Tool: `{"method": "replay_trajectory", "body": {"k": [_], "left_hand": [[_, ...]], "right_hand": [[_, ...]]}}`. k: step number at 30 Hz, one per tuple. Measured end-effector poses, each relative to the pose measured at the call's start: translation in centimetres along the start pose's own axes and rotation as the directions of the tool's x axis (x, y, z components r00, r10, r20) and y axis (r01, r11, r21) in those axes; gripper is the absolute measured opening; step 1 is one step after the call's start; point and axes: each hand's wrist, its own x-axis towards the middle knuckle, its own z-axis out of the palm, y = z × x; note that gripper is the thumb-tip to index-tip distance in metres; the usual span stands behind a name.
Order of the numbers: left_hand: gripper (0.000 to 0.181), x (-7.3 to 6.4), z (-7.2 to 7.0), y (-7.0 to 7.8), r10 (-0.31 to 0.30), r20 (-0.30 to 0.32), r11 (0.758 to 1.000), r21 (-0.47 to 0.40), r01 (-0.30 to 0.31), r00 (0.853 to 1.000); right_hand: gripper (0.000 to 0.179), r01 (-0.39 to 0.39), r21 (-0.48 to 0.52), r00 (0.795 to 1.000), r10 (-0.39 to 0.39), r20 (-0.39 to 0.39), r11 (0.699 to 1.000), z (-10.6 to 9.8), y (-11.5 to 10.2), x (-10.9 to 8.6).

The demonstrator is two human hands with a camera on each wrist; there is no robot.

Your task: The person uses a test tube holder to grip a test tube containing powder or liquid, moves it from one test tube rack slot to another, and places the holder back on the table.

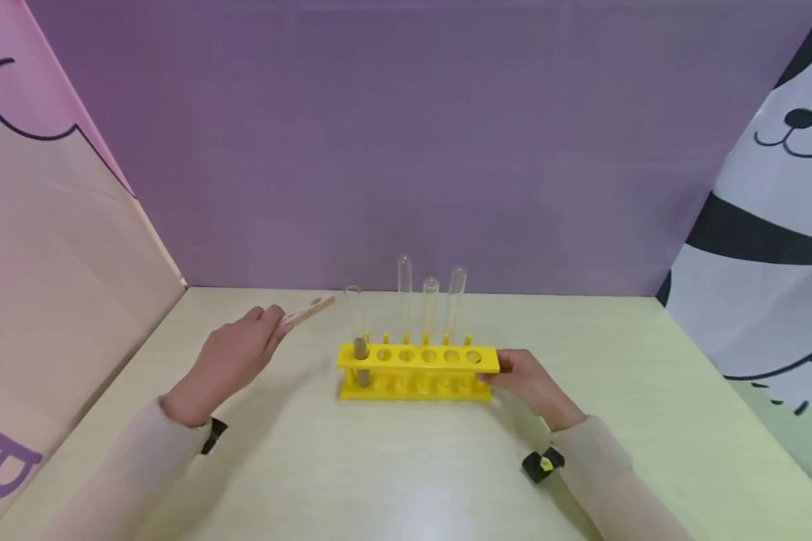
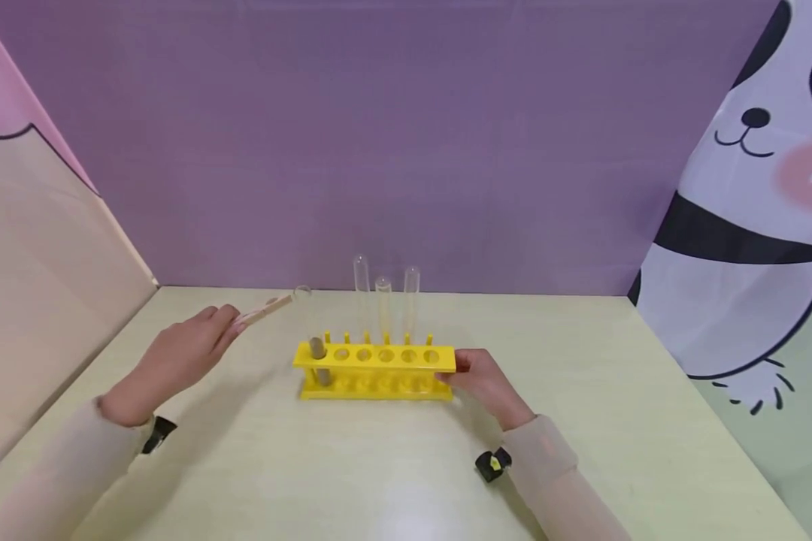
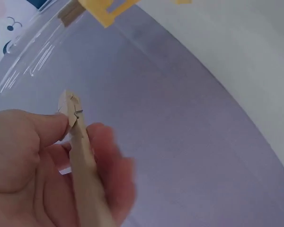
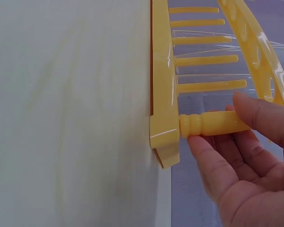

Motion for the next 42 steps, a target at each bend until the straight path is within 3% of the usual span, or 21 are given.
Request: {"method": "replay_trajectory", "body": {"k": [8,16,23,31,42], "left_hand": [[0.019,0.9,-2.1,0.7,0.0,-0.043,1.0,0.012,0.001,0.999],[0.022,1.6,-4.0,1.5,0.096,-0.124,0.994,0.062,-0.089,0.988],[0.019,1.9,-5.2,2.1,0.132,-0.116,0.991,0.039,-0.128,0.984],[0.019,2.2,-5.7,2.5,0.167,-0.097,0.986,0.02,-0.166,0.981],[0.022,2.5,-5.8,2.8,0.214,-0.102,0.977,0.024,-0.213,0.971]], "right_hand": [[0.036,0.041,0.001,0.999,-0.041,0.004,0.999,-0.1,0.0,-0.2],[0.036,0.012,0.002,1.0,-0.012,-0.003,1.0,0.0,0.1,-0.3],[0.034,0.034,-0.003,0.999,-0.034,-0.004,0.999,0.0,0.2,-0.2],[0.036,0.011,-0.013,1.0,-0.011,-0.014,1.0,0.1,0.1,-0.2],[0.036,0.039,-0.002,0.999,-0.039,-0.004,0.999,0.0,0.1,-0.3]]}}
